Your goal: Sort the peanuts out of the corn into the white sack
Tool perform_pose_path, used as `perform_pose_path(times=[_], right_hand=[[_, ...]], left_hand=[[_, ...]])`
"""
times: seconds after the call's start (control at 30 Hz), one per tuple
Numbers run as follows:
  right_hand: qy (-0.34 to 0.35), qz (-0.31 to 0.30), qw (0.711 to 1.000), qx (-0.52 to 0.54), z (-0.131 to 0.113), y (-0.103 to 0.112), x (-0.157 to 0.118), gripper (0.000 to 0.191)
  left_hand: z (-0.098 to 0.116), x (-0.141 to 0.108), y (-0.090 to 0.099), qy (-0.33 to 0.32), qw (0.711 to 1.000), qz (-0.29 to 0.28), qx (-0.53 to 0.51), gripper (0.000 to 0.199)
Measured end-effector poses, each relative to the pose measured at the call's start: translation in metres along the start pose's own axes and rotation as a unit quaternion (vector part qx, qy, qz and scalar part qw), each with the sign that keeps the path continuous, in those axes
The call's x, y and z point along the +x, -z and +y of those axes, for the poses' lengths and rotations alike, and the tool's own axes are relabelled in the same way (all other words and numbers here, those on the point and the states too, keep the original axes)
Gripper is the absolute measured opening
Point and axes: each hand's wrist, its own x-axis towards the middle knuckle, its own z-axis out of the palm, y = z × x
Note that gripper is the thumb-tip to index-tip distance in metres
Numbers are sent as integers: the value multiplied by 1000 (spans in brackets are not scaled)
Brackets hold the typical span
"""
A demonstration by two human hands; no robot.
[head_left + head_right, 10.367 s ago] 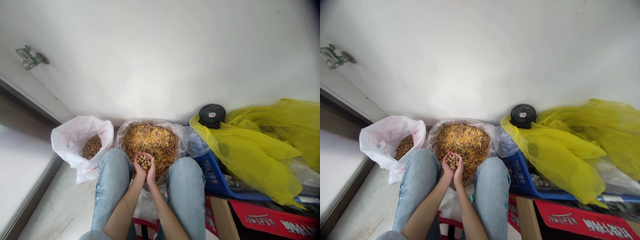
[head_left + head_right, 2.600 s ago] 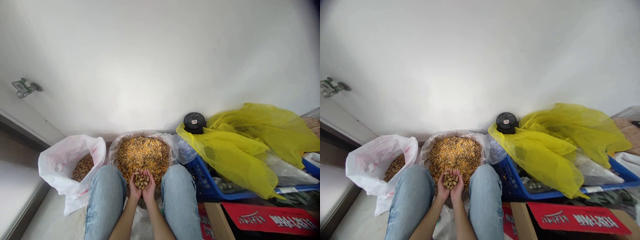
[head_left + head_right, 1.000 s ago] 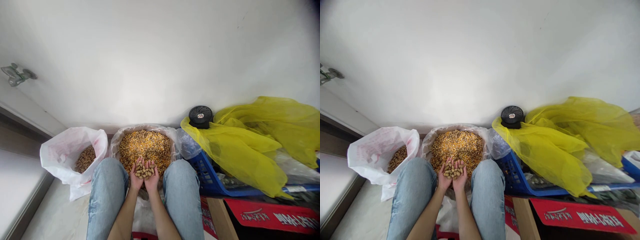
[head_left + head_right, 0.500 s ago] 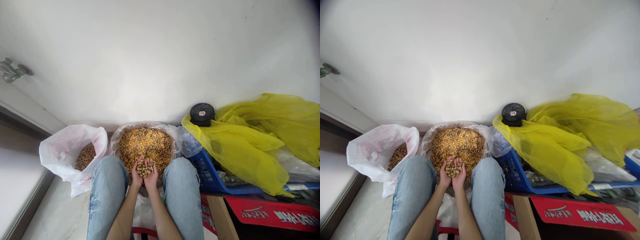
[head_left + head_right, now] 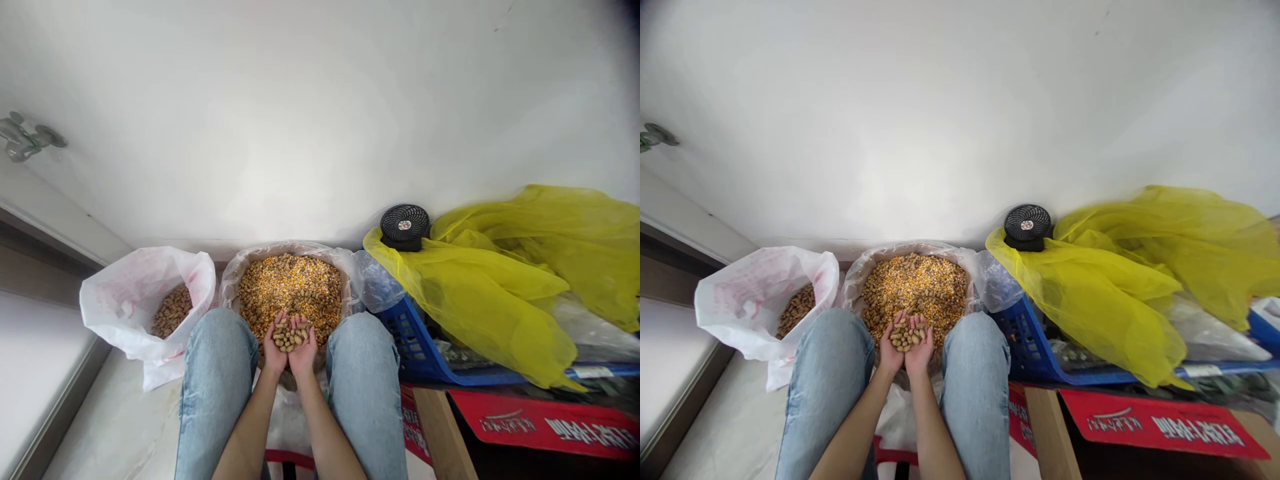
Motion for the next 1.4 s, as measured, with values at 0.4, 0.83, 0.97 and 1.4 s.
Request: perform_pose_path(times=[0.4,0.83,0.97,1.4], right_hand=[[9,13,1000,-12,0,2,1,24],[4,10,1000,-6,1,0,0,25],[-7,-21,1000,1,1,1,2,25],[-9,-10,1000,6,-11,-14,-5,23]], left_hand=[[-2,2,-1,12,999,1,30,30],[-3,3,3,-5,999,27,23,23],[0,0,0,-9,1000,20,-13,25],[7,-9,-18,12,999,-36,-34,32]])
